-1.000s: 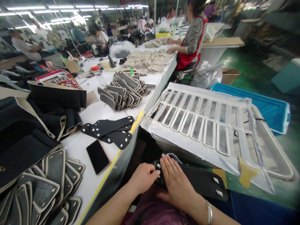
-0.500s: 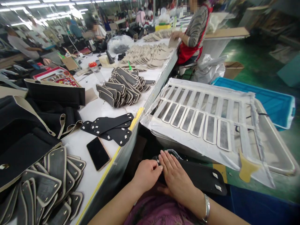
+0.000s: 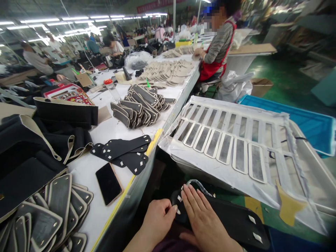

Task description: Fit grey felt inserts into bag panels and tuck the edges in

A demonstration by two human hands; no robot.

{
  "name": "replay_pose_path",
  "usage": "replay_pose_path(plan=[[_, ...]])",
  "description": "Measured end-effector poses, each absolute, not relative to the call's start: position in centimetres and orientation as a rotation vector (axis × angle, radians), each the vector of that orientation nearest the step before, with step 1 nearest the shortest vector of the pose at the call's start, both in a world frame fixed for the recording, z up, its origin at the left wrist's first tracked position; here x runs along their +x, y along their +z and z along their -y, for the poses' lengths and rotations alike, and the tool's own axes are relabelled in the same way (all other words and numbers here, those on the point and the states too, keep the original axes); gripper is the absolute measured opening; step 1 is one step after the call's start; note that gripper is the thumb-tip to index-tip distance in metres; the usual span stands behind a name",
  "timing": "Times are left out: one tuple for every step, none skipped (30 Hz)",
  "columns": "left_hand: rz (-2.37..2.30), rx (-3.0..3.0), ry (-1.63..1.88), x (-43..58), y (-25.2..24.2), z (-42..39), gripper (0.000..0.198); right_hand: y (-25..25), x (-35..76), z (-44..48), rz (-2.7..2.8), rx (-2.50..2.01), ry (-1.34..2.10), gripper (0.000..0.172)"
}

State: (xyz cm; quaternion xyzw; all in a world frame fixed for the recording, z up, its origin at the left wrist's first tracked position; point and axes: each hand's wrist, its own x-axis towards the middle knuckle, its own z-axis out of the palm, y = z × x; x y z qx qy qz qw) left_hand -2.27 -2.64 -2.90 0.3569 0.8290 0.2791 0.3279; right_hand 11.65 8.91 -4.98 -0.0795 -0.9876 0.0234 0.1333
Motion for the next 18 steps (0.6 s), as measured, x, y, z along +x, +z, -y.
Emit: replay_pose_path(plan=[[-2.189,0.948,0.717,-2.3,-2.9,2.6,0.035,-5.3,11.4,-8.7,2.859,-0.242,0.045,0.101],[-2.205,0.960,0.714,-2.4,-2.9,2.6,0.035,-5.6,11.1,-8.5,2.858,-0.261,0.021,0.103],[-2.211,0.965,0.722,-2.6,-3.0,2.6,0.035,-5.9,10.8,-8.3,2.854,-0.282,-0.002,0.105],[-2.201,0.956,0.746,-2.7,-3.2,2.7,0.035,-6.1,10.6,-8.0,2.853,-0.303,-0.021,0.107],[-2.173,0.929,0.787,-2.9,-3.5,2.8,0.037,-6.3,10.3,-7.8,2.853,-0.323,-0.034,0.108],[-2.137,0.876,0.847,-3.2,-3.8,2.9,0.038,-6.4,10.1,-7.6,2.855,-0.336,-0.041,0.109],[-2.094,0.794,0.922,-3.4,-4.1,3.0,0.041,-6.4,9.9,-7.4,2.854,-0.347,-0.040,0.109],[-2.052,0.699,1.005,-3.6,-4.5,3.1,0.042,-6.5,9.8,-7.2,2.852,-0.355,-0.034,0.110],[-2.015,0.607,1.083,-3.9,-4.8,3.1,0.043,-6.4,9.7,-7.1,2.851,-0.361,-0.025,0.110],[-1.985,0.537,1.145,-4.1,-5.0,3.1,0.043,-6.4,9.7,-7.0,2.850,-0.366,-0.017,0.111],[-1.954,0.504,1.186,-4.3,-5.2,3.0,0.041,-6.3,9.7,-6.9,2.851,-0.372,-0.011,0.111],[-1.921,0.517,1.201,-4.4,-5.2,2.9,0.037,-6.3,9.8,-6.8,2.854,-0.379,-0.005,0.112],[-1.891,0.572,1.192,-4.6,-5.2,2.7,0.032,-6.2,9.9,-6.8,2.859,-0.385,0.001,0.111],[-1.862,0.640,1.164,-4.7,-5.0,2.5,0.029,-6.1,10.1,-6.9,2.867,-0.388,0.007,0.110],[-1.826,0.700,1.129,-4.9,-4.9,2.3,0.030,-6.0,10.3,-6.9,2.874,-0.385,0.013,0.109],[-1.785,0.744,1.095,-5.0,-4.8,2.0,0.032,-5.9,10.5,-7.1,2.879,-0.376,0.018,0.106],[-1.748,0.767,1.069,-5.1,-4.7,1.9,0.033,-5.8,10.8,-7.2,2.884,-0.358,0.020,0.102],[-1.714,0.771,1.054,-5.2,-4.6,1.8,0.034,-5.6,11.1,-7.4,2.888,-0.332,0.022,0.098]])
